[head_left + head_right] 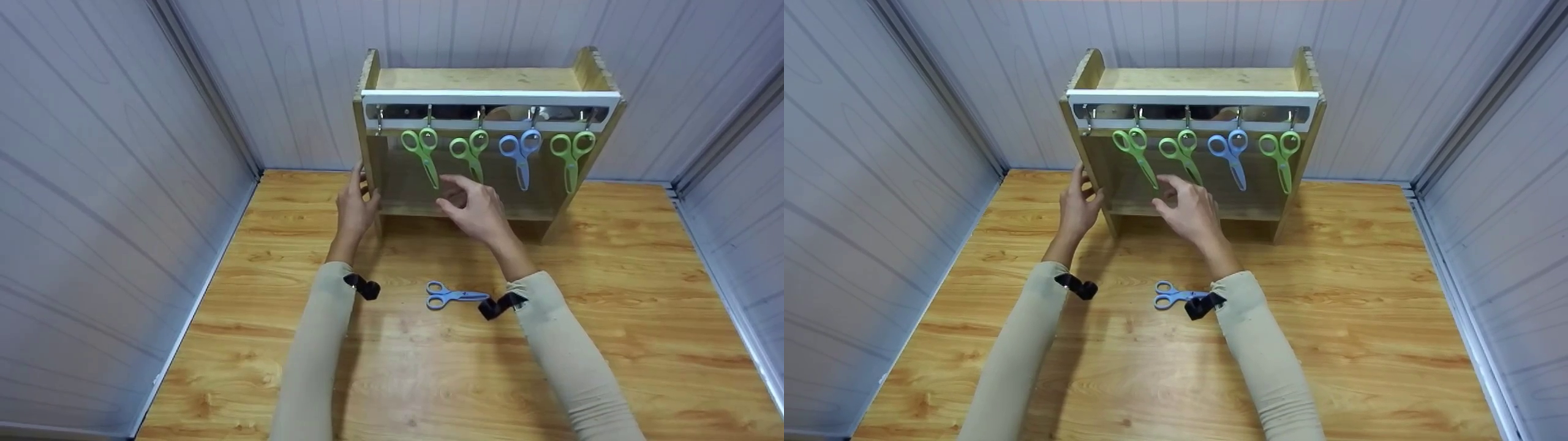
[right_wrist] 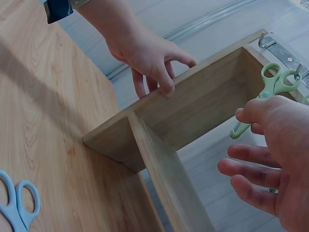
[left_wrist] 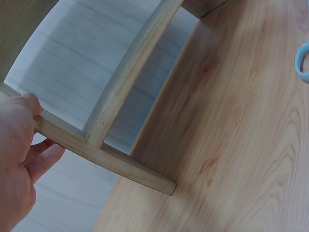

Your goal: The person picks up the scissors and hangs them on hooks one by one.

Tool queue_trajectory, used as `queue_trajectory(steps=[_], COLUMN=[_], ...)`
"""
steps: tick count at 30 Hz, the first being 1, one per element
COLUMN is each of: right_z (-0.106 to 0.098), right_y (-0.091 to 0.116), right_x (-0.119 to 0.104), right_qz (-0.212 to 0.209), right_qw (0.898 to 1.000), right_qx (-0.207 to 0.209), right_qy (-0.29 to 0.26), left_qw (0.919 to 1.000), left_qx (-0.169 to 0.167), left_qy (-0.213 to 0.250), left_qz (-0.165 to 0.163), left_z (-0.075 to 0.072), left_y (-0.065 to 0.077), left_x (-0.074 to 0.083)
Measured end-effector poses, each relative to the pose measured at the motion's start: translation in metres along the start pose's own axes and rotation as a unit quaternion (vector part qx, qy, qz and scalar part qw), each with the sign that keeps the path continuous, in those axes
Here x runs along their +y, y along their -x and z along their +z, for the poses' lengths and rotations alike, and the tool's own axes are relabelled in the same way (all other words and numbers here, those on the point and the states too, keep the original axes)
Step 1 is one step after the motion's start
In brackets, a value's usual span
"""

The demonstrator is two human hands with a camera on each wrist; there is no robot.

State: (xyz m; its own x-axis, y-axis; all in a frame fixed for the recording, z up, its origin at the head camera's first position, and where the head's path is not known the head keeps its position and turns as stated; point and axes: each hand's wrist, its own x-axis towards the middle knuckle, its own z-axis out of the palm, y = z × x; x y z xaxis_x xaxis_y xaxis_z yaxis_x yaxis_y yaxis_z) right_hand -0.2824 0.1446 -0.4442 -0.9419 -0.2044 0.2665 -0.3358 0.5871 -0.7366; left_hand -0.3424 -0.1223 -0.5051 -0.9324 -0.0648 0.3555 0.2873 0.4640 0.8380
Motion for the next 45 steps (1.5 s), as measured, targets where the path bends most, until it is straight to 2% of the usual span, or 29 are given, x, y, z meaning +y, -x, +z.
queue_trajectory(steps=[9,17,27,37,45], right_z=[-0.001,-0.005,-0.006,-0.008,-0.009], right_y=[0.004,0.010,0.018,0.027,0.036], right_x=[0.004,0.010,0.019,0.022,0.029], right_qz=[0.009,0.007,0.006,-0.024,-0.033], right_qw=[1.000,1.000,1.000,0.998,0.997], right_qx=[-0.019,-0.010,-0.015,-0.009,-0.016], right_qy=[0.002,0.012,0.023,0.049,0.070], left_qw=[0.9999,1.0000,0.9999,0.9999,0.9999], left_qx=[0.005,0.000,0.010,0.007,0.001], left_qy=[-0.013,-0.009,-0.004,-0.009,-0.013], left_qz=[0.006,0.003,0.004,0.007,0.005], left_z=[-0.002,0.000,0.000,0.000,0.000], left_y=[0.000,-0.001,-0.001,0.000,-0.001], left_x=[0.000,0.001,0.001,0.001,-0.001])
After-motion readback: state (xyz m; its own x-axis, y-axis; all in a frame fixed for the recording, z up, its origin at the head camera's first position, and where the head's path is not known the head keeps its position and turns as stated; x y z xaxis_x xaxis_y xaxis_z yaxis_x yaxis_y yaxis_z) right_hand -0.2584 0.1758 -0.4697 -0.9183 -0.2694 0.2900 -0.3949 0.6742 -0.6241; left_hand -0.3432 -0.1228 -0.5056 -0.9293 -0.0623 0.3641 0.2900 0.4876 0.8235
